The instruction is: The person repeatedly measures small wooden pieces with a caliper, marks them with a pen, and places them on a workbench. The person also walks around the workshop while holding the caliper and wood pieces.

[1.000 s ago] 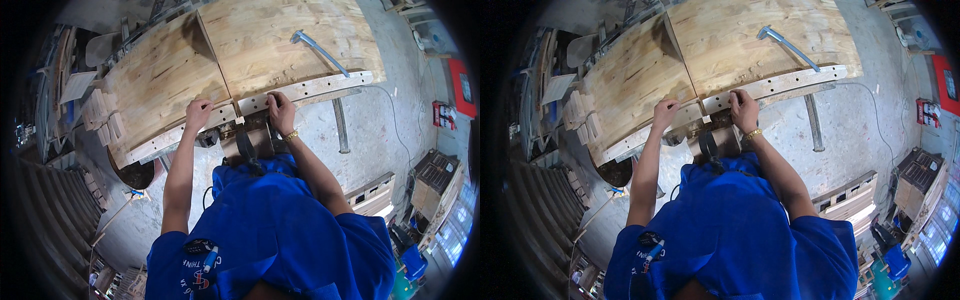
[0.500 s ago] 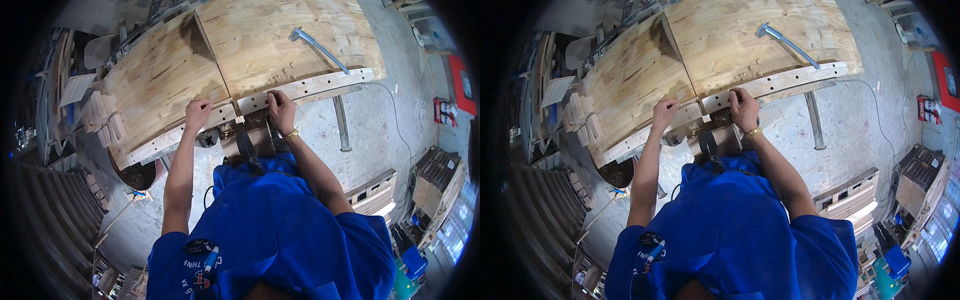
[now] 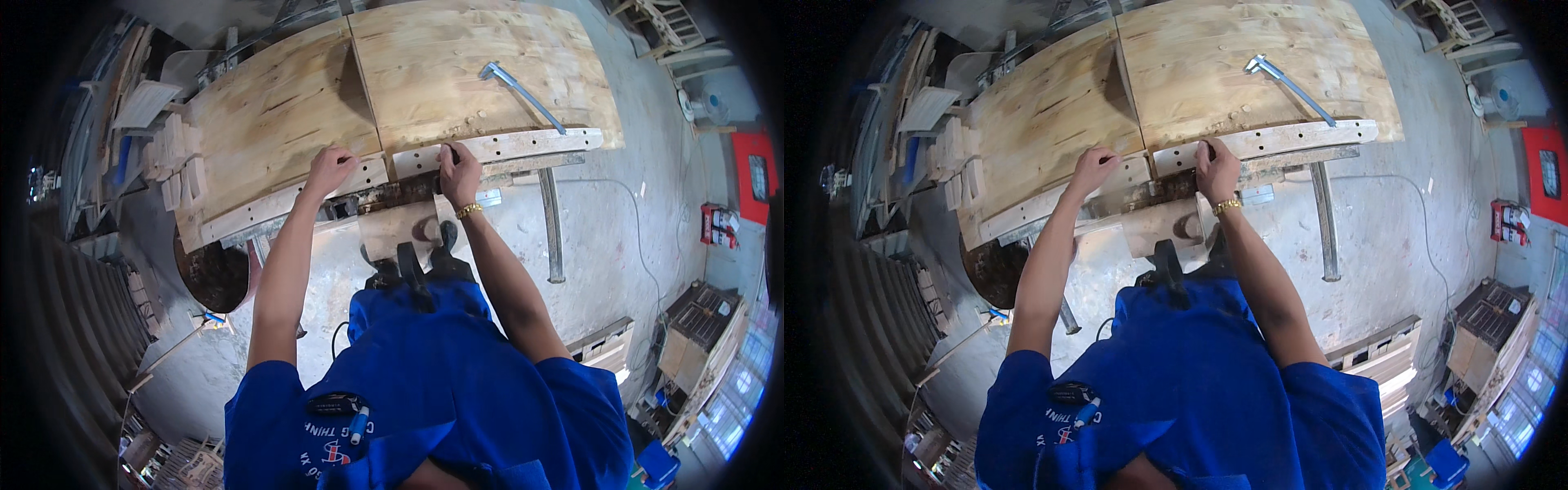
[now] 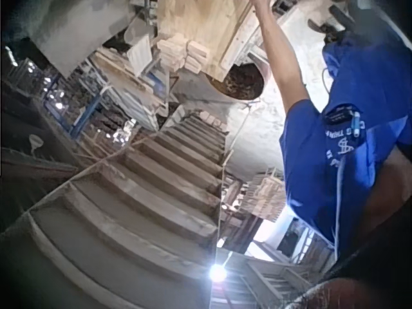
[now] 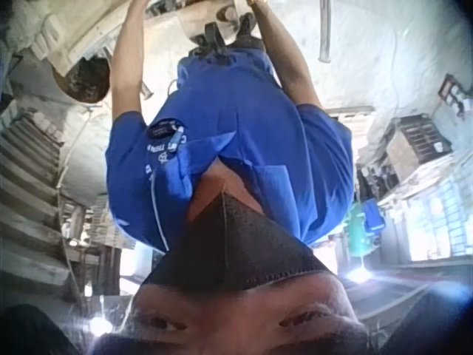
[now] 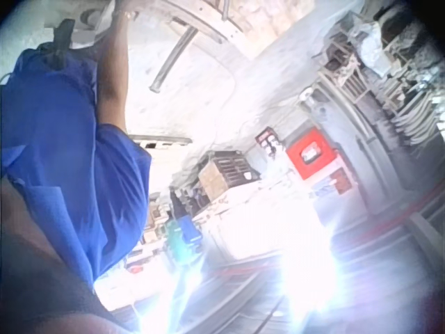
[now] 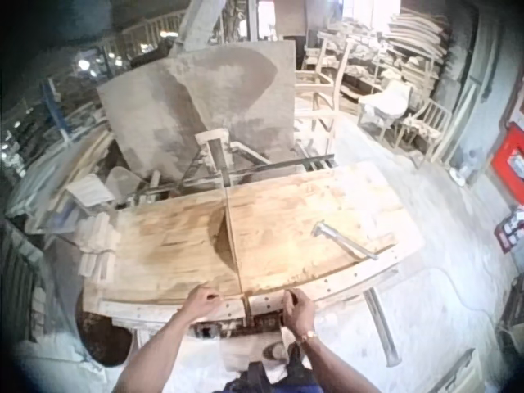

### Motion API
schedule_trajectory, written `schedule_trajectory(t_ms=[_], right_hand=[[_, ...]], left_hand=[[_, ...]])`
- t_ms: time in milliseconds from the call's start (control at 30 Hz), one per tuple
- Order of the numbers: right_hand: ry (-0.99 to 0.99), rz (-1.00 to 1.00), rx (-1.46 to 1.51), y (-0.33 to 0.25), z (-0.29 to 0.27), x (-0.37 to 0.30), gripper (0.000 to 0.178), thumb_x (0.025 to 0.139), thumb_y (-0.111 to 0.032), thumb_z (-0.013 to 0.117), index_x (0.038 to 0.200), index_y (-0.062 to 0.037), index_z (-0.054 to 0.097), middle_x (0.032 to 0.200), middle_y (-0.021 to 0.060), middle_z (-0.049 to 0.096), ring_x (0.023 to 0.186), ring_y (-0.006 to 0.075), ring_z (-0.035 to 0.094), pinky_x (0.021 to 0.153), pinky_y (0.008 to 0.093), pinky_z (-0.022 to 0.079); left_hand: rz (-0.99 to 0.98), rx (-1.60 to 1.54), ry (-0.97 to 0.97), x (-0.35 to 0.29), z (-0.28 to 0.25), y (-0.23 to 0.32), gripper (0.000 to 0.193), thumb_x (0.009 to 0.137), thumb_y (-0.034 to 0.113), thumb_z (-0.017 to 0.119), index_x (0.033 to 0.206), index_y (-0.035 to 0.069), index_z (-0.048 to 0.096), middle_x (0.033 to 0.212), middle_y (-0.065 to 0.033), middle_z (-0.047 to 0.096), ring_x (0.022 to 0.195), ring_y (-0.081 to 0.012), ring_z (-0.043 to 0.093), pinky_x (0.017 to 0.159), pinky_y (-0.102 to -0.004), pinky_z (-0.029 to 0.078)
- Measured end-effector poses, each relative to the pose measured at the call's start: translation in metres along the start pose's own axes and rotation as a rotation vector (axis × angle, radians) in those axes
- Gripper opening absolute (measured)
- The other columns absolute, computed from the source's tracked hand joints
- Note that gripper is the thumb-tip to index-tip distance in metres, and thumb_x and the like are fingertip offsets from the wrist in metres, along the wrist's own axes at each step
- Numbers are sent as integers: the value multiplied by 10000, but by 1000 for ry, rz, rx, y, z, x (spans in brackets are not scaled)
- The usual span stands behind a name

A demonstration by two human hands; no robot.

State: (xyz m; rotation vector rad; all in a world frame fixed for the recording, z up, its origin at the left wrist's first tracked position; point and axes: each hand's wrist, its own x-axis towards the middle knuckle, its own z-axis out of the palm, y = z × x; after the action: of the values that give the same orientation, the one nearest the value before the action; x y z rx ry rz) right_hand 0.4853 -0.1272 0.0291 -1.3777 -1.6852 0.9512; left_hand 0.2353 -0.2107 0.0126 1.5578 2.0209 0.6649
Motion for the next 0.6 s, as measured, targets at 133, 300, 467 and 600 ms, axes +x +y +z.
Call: schedule_trajectory(t_ms=[133,300,467,600], right_hand=[[9,-6,13,0,0,0,209,856,-217,538,862,-32,636,685,138,637,655,281,644,619,343,493],[19,-24,2,2,0,1,213,848,-221,544,869,-31,637,694,137,643,671,293,642,635,357,492],[19,-47,-21,3,-1,-2,215,843,-225,552,870,-31,640,700,140,647,685,314,637,643,364,493],[38,-32,1,3,0,-2,213,841,-224,553,874,-34,643,699,143,647,685,311,640,642,367,494]], left_hand=[[-14,-6,17,0,3,-2,267,769,311,631,798,50,674,894,-132,627,865,-312,585,783,-379,447],[2,-26,39,1,6,-4,266,771,301,631,800,40,670,886,-131,623,861,-299,586,777,-368,445],[30,-7,68,-1,9,-7,238,782,250,633,810,17,664,837,-131,617,825,-272,589,751,-343,444],[37,-5,69,-1,10,-7,246,779,251,634,805,8,661,830,-129,613,830,-270,588,751,-341,442]])
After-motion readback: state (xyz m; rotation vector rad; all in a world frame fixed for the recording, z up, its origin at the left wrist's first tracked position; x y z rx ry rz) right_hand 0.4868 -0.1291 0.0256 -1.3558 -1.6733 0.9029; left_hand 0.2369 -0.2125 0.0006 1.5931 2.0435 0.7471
